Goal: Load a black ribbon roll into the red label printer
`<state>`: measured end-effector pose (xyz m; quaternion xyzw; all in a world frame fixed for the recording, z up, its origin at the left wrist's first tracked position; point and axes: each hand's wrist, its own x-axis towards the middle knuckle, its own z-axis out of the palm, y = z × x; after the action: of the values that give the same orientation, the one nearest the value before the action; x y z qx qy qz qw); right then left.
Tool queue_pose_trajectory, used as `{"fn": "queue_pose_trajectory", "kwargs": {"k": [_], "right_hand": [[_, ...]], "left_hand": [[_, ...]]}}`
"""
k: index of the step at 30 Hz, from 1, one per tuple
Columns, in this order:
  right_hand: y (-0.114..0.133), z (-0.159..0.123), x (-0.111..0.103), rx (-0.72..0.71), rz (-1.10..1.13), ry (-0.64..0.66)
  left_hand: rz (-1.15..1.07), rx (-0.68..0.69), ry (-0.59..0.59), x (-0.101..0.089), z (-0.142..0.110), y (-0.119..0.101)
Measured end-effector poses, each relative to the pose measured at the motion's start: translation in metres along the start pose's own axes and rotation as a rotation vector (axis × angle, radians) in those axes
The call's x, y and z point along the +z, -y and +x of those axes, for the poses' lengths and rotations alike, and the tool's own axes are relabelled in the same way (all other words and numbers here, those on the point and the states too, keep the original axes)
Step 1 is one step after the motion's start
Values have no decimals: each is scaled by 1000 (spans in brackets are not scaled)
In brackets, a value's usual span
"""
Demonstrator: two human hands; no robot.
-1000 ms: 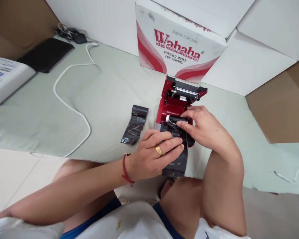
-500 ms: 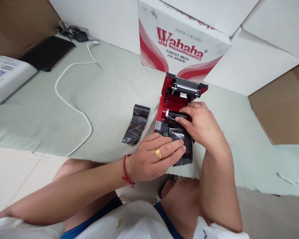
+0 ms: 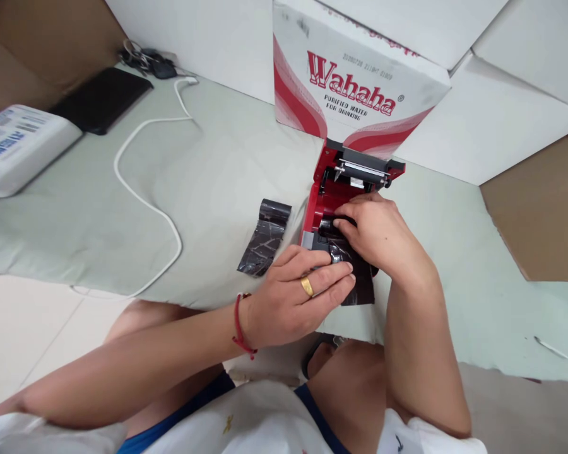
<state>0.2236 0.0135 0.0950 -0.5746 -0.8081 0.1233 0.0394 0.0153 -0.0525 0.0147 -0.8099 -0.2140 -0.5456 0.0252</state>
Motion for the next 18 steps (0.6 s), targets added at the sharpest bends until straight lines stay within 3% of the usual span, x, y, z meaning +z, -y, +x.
{"fn": "queue_pose_trajectory", "kwargs": {"k": [2,6,8,10,14,18], "right_hand": [[6,-12,-2,51,155,-146],[8,-31,8,238,450,-763],[0,-31,18,266,467,-948],[-8,-24,26,267,535,-987],[-16,-11,32,206,705,-818],[-10,-21,38,199,630,-853]], "left_hand": [[-10,6,12,0,-1,0],[-23,21,25,3,-2,0],[-31,21,11,6,-2,-1],[-39,19,-18,8,-2,-1],[-92,25,-58,9,0,0],[-159,0,-64,6,2,1]]}}
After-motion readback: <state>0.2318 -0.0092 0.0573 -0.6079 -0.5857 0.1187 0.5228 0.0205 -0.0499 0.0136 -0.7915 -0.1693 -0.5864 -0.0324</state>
